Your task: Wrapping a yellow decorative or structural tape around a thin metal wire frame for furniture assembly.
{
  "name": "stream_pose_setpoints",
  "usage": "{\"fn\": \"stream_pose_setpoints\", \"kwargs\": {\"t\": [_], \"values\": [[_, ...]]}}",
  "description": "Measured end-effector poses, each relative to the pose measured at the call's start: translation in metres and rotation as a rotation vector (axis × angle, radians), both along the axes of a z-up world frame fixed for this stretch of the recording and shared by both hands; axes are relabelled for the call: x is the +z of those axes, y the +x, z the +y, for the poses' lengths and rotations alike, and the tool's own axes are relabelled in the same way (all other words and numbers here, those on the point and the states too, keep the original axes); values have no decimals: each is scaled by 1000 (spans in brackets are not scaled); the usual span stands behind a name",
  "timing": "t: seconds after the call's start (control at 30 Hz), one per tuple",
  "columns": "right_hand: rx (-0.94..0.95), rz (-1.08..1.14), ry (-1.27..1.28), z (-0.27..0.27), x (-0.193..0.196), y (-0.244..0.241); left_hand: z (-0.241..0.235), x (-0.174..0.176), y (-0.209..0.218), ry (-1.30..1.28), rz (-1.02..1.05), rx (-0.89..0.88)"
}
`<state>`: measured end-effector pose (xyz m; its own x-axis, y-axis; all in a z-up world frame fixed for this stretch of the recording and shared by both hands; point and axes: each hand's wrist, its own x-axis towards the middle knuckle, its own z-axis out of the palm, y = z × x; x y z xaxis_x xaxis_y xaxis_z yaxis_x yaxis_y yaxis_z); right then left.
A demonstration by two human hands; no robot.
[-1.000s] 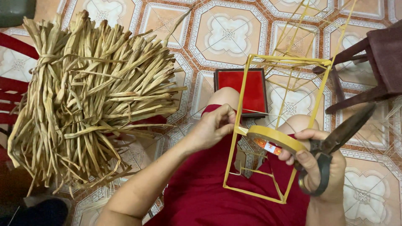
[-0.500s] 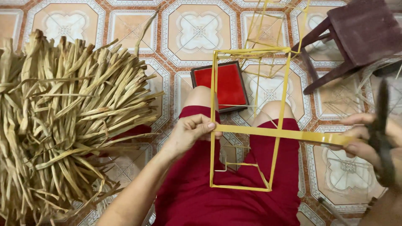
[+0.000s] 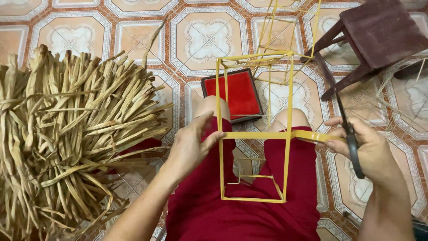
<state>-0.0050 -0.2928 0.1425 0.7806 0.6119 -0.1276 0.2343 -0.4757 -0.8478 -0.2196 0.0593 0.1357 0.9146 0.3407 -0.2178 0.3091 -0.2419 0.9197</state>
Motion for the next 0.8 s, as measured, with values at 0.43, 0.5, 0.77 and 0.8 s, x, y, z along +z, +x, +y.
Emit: {"fn": "stream_pose_setpoints", "kwargs": {"t": [0.43,0.5,0.77,0.8], "values": [[-29,172,261,9,-34,-6,-48,-12,33,989,-527,-249],[-36,180,242,13,-38,-5,-62,-13,51,986,-406,-394],[-198,217,241,6,-68,-7,-91,-25,103,857,-169,-518],[-192,212,246,5,-68,-8,-85,-27,99,864,-172,-512]]}}
